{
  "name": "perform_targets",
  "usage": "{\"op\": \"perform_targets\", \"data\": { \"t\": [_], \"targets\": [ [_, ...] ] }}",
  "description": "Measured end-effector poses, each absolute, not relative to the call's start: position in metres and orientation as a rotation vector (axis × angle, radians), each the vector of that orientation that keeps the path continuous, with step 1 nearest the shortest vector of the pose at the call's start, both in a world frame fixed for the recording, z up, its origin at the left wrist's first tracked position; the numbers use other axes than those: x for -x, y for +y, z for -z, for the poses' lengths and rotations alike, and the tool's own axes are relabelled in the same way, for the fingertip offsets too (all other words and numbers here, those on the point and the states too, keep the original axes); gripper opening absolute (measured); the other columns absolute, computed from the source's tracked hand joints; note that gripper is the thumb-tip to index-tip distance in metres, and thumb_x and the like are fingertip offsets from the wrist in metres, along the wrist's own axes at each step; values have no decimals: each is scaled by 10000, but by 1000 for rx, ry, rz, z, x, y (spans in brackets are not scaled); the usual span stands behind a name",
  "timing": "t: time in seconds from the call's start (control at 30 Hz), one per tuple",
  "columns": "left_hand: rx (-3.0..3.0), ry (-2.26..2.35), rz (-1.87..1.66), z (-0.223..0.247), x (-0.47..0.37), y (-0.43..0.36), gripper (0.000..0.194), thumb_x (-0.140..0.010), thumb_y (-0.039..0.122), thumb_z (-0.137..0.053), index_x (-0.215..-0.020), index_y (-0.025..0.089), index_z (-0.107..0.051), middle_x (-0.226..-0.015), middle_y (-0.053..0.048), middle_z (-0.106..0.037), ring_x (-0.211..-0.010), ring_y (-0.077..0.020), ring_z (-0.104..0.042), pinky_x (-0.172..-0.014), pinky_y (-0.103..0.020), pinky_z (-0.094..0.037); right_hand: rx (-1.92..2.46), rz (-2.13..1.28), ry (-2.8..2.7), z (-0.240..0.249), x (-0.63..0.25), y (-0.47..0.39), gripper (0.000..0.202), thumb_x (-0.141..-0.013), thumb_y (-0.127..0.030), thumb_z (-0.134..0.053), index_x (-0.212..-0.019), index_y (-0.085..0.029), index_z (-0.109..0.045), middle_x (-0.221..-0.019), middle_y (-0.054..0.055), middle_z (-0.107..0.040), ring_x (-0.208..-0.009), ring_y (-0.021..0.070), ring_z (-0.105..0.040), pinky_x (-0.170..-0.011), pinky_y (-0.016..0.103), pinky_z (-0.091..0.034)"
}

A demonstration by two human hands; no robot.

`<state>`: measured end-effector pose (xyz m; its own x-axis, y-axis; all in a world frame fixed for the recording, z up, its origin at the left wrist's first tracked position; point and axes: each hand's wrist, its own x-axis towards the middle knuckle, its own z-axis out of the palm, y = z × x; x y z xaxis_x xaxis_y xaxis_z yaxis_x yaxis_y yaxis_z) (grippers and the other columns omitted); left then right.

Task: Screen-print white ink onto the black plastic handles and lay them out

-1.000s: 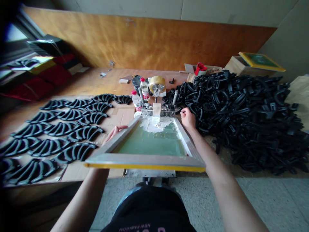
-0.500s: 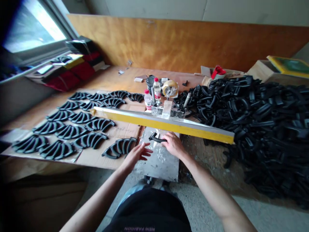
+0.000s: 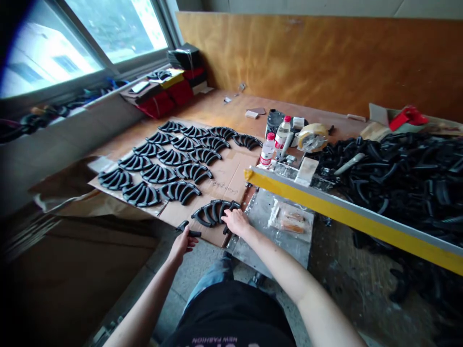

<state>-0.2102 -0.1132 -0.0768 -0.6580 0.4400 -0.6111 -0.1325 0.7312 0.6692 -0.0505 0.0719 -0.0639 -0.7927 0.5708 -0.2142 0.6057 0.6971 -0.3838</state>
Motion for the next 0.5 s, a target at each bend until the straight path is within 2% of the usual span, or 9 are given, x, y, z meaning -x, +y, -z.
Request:
{"op": "perform_targets", "data": {
  "t": [0.1,0.2,0.3,0.4,0.5],
  "targets": [
    [-311,2118,-760,89,230,-107,687,-818,761,-285,-575,192,-582,-579,-154,-670,-510,-228,-589,-478,-316,-429,-1031,671,2740,72,73,71,333,-946,-441,-532,-1056,-183,-713,-998,135,-699,-956,241,-662,-822,324,-496],
    [-399,2154,-616,92,252,-95,651,-871,694,-255,-570,213,-575,-525,-132,-647,-482,-234,-586,-502,-326,-429,-1101,693,2755,76,89,71,327,-903,-400,-613,-1108,-157,-692,-1049,156,-669,-1019,256,-636,-877,338,-485],
    [-478,2206,-497,90,273,-86,655,-906,647,-222,-569,215,-581,-550,-122,-659,-523,-235,-616,-571,-331,-455,-1148,710,2769,79,100,77,336,-886,-364,-642,-1157,-167,-664,-1098,143,-629,-1059,247,-607,-906,330,-474],
    [-546,2303,-390,83,278,-88,612,-907,633,-291,-628,200,-622,-572,-104,-657,-642,-262,-661,-667,-350,-473,-1161,684,2755,80,103,82,313,-881,-360,-647,-1145,-192,-656,-1098,113,-600,-1071,238,-586,-931,328,-460],
    [-651,2421,-366,76,261,-94,493,-920,577,-370,-855,198,-678,-822,-106,-714,-873,-274,-672,-781,-358,-470,-1188,636,2734,76,105,81,335,-879,-409,-638,-1137,-195,-642,-1119,119,-573,-1098,256,-567,-930,345,-456]
  ]
}}
